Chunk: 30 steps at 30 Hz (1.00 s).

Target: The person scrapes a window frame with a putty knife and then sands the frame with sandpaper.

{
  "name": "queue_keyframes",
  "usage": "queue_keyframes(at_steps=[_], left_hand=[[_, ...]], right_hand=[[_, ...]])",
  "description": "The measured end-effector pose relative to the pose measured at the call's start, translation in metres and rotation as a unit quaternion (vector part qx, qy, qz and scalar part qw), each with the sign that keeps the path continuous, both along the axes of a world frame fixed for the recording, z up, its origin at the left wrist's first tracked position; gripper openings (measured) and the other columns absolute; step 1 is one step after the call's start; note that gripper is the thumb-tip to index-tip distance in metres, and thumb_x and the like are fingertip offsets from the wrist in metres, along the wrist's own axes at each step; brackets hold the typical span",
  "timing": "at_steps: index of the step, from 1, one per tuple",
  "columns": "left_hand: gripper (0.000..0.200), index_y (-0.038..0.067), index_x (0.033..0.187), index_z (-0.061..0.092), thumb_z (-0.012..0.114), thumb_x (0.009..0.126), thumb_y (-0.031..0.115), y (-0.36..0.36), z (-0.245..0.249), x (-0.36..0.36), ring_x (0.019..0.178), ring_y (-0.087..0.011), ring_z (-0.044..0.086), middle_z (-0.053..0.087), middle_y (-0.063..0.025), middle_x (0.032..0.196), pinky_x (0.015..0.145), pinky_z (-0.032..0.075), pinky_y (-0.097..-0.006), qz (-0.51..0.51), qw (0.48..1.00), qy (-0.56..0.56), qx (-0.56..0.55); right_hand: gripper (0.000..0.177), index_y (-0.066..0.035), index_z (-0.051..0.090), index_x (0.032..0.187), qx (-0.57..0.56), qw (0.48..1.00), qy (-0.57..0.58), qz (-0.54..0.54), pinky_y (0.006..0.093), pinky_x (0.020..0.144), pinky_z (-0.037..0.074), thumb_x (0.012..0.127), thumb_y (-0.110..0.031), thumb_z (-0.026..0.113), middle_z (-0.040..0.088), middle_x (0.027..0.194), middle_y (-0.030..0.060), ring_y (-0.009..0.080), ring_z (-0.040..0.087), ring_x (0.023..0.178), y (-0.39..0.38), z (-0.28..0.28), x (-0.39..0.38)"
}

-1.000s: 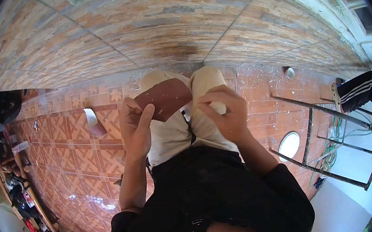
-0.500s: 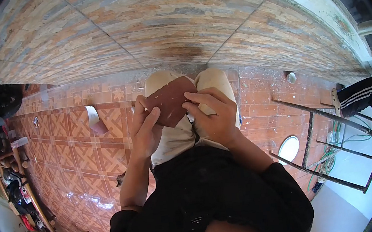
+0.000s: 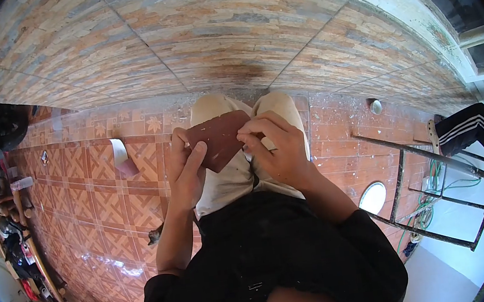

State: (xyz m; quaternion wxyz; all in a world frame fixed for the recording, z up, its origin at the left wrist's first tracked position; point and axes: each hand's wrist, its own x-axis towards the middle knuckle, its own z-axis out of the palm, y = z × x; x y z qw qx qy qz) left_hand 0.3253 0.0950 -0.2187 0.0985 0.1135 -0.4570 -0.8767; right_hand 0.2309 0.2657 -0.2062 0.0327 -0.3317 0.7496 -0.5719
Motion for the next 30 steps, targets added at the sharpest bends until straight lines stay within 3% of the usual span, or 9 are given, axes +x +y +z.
queue_keyframes(at_steps=[7, 10, 12, 13, 15, 18, 23, 28, 30], left_hand=[[0.010, 0.006, 0.112, 0.043, 0.049, 0.103, 0.005, -0.011, 0.001, 0.008, 0.107, -0.0143, 0.057, 0.059, -0.0104, 0.114, 0.097, 0.047, -0.0338, 0.062, 0.998, 0.011, -0.006], [0.014, 0.005, 0.116, 0.043, 0.049, 0.104, 0.004, -0.014, 0.013, 0.012, 0.110, -0.0147, 0.057, 0.059, -0.0116, 0.115, 0.099, 0.047, -0.0351, 0.074, 0.997, -0.004, 0.002], [0.017, 0.005, 0.118, 0.042, 0.049, 0.104, 0.004, -0.014, 0.013, 0.017, 0.111, -0.0152, 0.057, 0.059, -0.0120, 0.117, 0.098, 0.048, -0.0354, 0.058, 0.998, 0.005, -0.010], [0.019, 0.005, 0.121, 0.041, 0.050, 0.104, 0.004, -0.014, 0.013, 0.018, 0.112, -0.0156, 0.057, 0.059, -0.0125, 0.118, 0.098, 0.048, -0.0357, 0.038, 0.999, 0.017, -0.021], [0.023, 0.005, 0.123, 0.040, 0.051, 0.103, 0.003, -0.009, 0.013, 0.019, 0.110, -0.0163, 0.060, 0.060, -0.0128, 0.118, 0.096, 0.051, -0.0351, 0.032, 0.998, 0.022, -0.041], [0.030, 0.004, 0.127, 0.038, 0.053, 0.102, 0.001, -0.009, 0.017, 0.019, 0.107, -0.0179, 0.064, 0.063, -0.0143, 0.117, 0.091, 0.054, -0.0337, 0.013, 0.996, 0.040, -0.075], [0.038, 0.003, 0.131, 0.036, 0.056, 0.099, -0.003, -0.014, 0.023, 0.017, 0.104, -0.0198, 0.068, 0.068, -0.0178, 0.118, 0.087, 0.057, -0.0322, -0.037, 0.989, 0.067, -0.127], [0.043, -0.003, 0.131, 0.054, 0.067, 0.091, -0.009, -0.013, 0.025, 0.016, 0.106, -0.0195, 0.066, 0.066, -0.0187, 0.120, 0.086, 0.055, -0.0291, -0.020, 0.954, 0.098, -0.283], [0.044, -0.003, 0.130, 0.057, 0.069, 0.088, -0.010, -0.010, 0.022, 0.013, 0.106, -0.0189, 0.066, 0.065, -0.0178, 0.120, 0.085, 0.054, -0.0288, -0.019, 0.955, 0.105, -0.276]], right_hand=[[0.007, 0.002, 0.066, 0.097, 0.032, 0.998, 0.046, -0.019, 0.0333, 0.063, 0.055, 0.091, 0.000, 0.068, 0.064, 0.091, 0.0138, 0.0255, 0.069, 0.075, -0.003, 0.009, -0.015], [0.016, 0.001, 0.066, 0.107, 0.013, 0.999, 0.045, -0.014, 0.0326, 0.070, 0.055, 0.092, -0.004, 0.069, 0.064, 0.094, 0.0131, 0.0238, 0.069, 0.080, -0.009, 0.011, -0.012], [0.027, 0.000, 0.064, 0.118, -0.111, 0.968, -0.221, -0.048, 0.0307, 0.081, 0.054, 0.093, -0.007, 0.072, 0.068, 0.098, 0.0105, 0.0195, 0.069, 0.089, -0.019, 0.021, 0.000], [0.027, 0.000, 0.064, 0.118, -0.111, 0.968, -0.222, -0.047, 0.0307, 0.081, 0.054, 0.093, -0.007, 0.072, 0.068, 0.098, 0.0105, 0.0195, 0.069, 0.089, -0.018, 0.024, -0.001], [0.036, 0.002, 0.061, 0.123, -0.154, 0.880, -0.446, 0.060, 0.0292, 0.089, 0.053, 0.091, -0.007, 0.074, 0.070, 0.103, 0.0082, 0.0159, 0.067, 0.096, -0.011, 0.029, -0.005], [0.036, 0.004, 0.062, 0.120, -0.153, 0.825, -0.534, 0.103, 0.0284, 0.091, 0.053, 0.088, -0.004, 0.076, 0.071, 0.106, 0.0074, 0.0152, 0.067, 0.097, 0.000, 0.023, -0.006], [0.034, 0.003, 0.063, 0.118, -0.173, 0.828, -0.512, 0.148, 0.0275, 0.088, 0.052, 0.087, -0.003, 0.076, 0.070, 0.105, 0.0062, 0.0137, 0.066, 0.096, 0.015, 0.007, 0.002], [0.035, 0.003, 0.063, 0.120, -0.203, 0.815, -0.510, 0.187, 0.0251, 0.084, 0.051, 0.089, -0.006, 0.075, 0.069, 0.102, 0.0055, 0.0113, 0.064, 0.092, 0.017, 0.016, 0.006], [0.030, 0.004, 0.065, 0.118, -0.163, 0.818, -0.511, 0.207, 0.0244, 0.083, 0.051, 0.092, -0.008, 0.073, 0.069, 0.099, 0.0066, 0.0112, 0.064, 0.089, 0.013, 0.016, 0.008]])
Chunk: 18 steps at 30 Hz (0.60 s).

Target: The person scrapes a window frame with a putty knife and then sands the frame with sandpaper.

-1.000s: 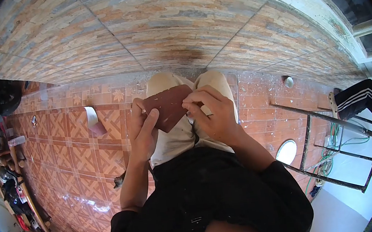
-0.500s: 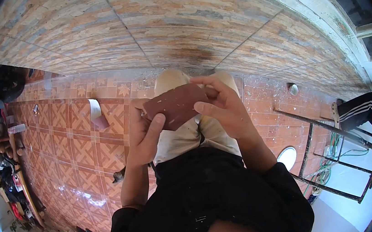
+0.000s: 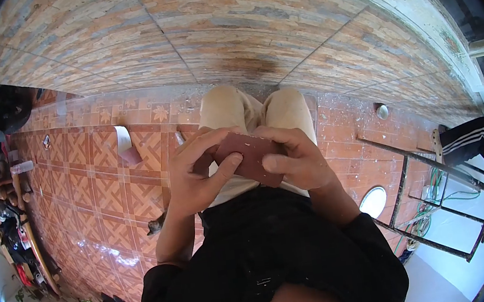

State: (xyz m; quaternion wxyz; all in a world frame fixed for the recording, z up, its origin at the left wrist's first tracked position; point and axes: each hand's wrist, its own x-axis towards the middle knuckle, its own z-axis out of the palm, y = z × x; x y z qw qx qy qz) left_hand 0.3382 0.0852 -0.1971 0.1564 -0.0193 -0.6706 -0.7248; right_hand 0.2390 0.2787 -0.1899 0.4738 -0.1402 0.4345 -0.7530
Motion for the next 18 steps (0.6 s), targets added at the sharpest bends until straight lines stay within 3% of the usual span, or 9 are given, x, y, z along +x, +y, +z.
queue_keyframes(at_steps=[5, 6, 8, 10, 11, 18], left_hand=[[0.048, -0.003, 0.129, 0.059, 0.073, 0.085, -0.011, 0.010, 0.003, -0.001, 0.106, -0.0195, 0.064, 0.062, -0.0158, 0.119, 0.083, 0.053, -0.0307, 0.037, 0.999, -0.023, -0.003], [0.047, -0.001, 0.127, 0.062, 0.074, 0.083, -0.011, 0.013, -0.001, -0.002, 0.106, -0.0224, 0.065, 0.063, -0.0163, 0.120, 0.084, 0.054, -0.0323, 0.075, 0.996, 0.039, -0.041], [0.046, 0.001, 0.125, 0.065, 0.074, 0.081, -0.011, 0.014, -0.005, -0.004, 0.107, -0.0254, 0.065, 0.063, -0.0168, 0.121, 0.085, 0.054, -0.0340, 0.111, 0.986, 0.098, -0.077], [0.045, 0.005, 0.117, 0.071, 0.075, 0.075, -0.012, 0.013, 0.009, -0.010, 0.107, -0.0319, 0.066, 0.063, -0.0176, 0.123, 0.087, 0.054, -0.0373, 0.131, 0.941, 0.154, -0.270], [0.044, 0.006, 0.111, 0.074, 0.074, 0.071, -0.013, 0.014, 0.012, -0.011, 0.108, -0.0344, 0.066, 0.064, -0.0160, 0.124, 0.088, 0.055, -0.0395, 0.141, 0.932, 0.147, -0.300], [0.042, 0.003, 0.111, 0.074, 0.072, 0.071, -0.012, 0.019, 0.018, -0.016, 0.109, -0.0337, 0.068, 0.069, -0.0148, 0.119, 0.089, 0.055, -0.0418, 0.156, 0.911, 0.169, -0.342]], right_hand=[[0.024, 0.005, 0.070, 0.114, 0.032, 0.988, 0.105, -0.107, 0.0229, 0.076, 0.052, 0.094, -0.007, 0.071, 0.071, 0.098, 0.0081, 0.0112, 0.065, 0.085, -0.005, 0.012, 0.010], [0.022, 0.005, 0.072, 0.114, 0.034, 0.981, 0.138, -0.132, 0.0223, 0.074, 0.052, 0.094, -0.006, 0.071, 0.072, 0.097, 0.0081, 0.0111, 0.066, 0.084, -0.004, 0.014, 0.012], [0.024, 0.004, 0.071, 0.117, 0.043, 0.982, 0.132, -0.126, 0.0219, 0.074, 0.053, 0.094, -0.004, 0.070, 0.074, 0.098, 0.0088, 0.0109, 0.067, 0.086, 0.002, 0.019, 0.014], [0.027, 0.003, 0.070, 0.121, 0.052, 0.983, 0.124, -0.122, 0.0214, 0.074, 0.053, 0.094, -0.002, 0.070, 0.075, 0.100, 0.0095, 0.0107, 0.067, 0.087, 0.005, 0.025, 0.014], [0.026, 0.003, 0.070, 0.121, 0.065, 0.977, 0.158, -0.125, 0.0215, 0.076, 0.053, 0.095, -0.001, 0.068, 0.075, 0.101, 0.0101, 0.0103, 0.067, 0.089, 0.005, 0.030, 0.013], [0.026, 0.003, 0.069, 0.123, 0.068, 0.962, 0.245, -0.099, 0.0225, 0.078, 0.053, 0.098, 0.000, 0.063, 0.075, 0.103, 0.0115, 0.0096, 0.067, 0.089, 0.010, 0.039, 0.009]])
